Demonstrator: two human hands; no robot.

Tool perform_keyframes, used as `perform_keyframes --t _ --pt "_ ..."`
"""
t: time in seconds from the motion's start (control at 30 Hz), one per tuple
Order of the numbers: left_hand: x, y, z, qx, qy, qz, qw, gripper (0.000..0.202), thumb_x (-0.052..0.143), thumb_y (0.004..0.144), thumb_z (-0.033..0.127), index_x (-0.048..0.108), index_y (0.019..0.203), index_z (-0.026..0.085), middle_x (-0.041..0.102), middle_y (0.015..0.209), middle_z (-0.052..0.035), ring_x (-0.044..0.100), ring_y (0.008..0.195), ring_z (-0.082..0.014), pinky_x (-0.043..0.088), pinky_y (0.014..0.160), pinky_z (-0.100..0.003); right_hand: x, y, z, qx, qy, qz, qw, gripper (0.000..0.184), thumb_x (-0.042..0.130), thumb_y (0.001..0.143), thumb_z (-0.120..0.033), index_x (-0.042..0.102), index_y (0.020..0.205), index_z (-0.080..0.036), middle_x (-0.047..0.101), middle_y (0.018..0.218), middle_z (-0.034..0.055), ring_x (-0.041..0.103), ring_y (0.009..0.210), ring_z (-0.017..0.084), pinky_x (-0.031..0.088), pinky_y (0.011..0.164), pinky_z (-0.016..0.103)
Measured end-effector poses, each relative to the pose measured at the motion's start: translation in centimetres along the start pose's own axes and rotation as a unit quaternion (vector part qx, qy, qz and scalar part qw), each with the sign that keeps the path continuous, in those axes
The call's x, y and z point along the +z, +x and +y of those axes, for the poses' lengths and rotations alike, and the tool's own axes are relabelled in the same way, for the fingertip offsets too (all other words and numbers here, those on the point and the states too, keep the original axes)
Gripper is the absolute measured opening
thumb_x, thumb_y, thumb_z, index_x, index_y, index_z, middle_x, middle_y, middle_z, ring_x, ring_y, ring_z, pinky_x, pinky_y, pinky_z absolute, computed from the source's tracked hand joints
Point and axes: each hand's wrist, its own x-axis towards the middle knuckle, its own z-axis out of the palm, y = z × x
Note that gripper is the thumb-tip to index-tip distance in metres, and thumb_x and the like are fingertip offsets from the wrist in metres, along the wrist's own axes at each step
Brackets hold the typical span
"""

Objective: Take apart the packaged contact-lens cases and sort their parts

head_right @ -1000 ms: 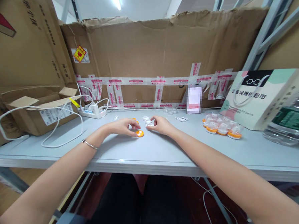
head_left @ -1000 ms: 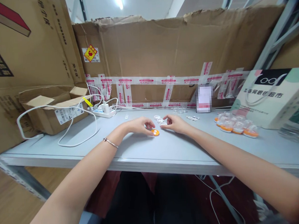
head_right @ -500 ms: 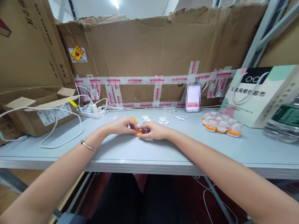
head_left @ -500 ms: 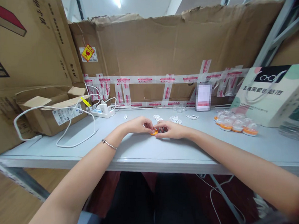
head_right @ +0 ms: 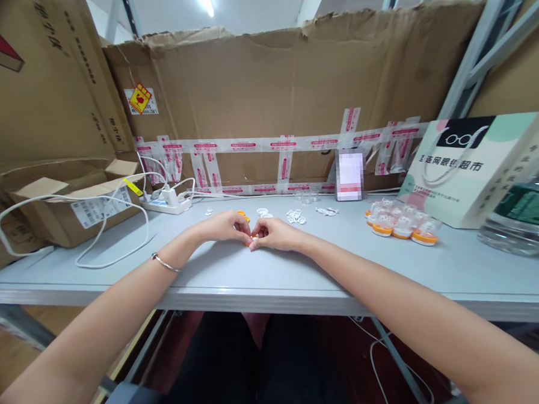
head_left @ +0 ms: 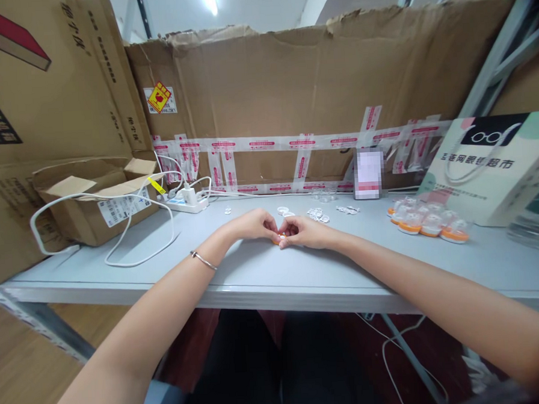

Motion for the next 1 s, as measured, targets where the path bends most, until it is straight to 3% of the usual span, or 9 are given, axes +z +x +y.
perform_keyframes --t 0.3,0.67,1.0 --pt "0.1 0.2 -0.1 -0.045 -0.013 -0.015 0.999 0.030 0.068 0.060 0.039 0.068 0.073 0.012 0.062 0.064 0.0002 0.049 0.061 -0.0108 0.034 0.056 -0.021 0.1 0.0 -0.2 0.015 -0.007 0.016 1.000 0.038 0.071 0.055 -0.046 0.059 0.076 -0.017 0.053 0.066 -0.0019 0.046 0.062 0.012 0.032 0.054 0.024" --pt "0.4 -0.1 1.4 -0.065 0.140 0.040 0.987 0.022 0.064 0.059 0.033 0.068 0.063 0.012 0.056 0.053 0.0005 0.043 0.049 -0.0093 0.028 0.045 -0.022 0.6 0.2 -0.1 0.013 0.002 0.022 1.000 0.037 0.071 0.055 -0.045 0.056 0.075 -0.017 0.053 0.065 -0.0025 0.046 0.060 0.011 0.033 0.053 0.023" --pt "1.0 -0.8 3.7 -0.081 0.247 0.080 0.962 0.013 0.066 0.056 0.028 0.066 0.060 0.015 0.062 0.060 -0.0061 0.054 0.057 -0.0175 0.034 0.051 -0.025 0.8 0.3 -0.1 0.012 0.004 0.041 0.999 0.037 0.070 0.054 -0.045 0.053 0.071 -0.017 0.051 0.060 -0.0035 0.043 0.056 0.010 0.032 0.050 0.022"
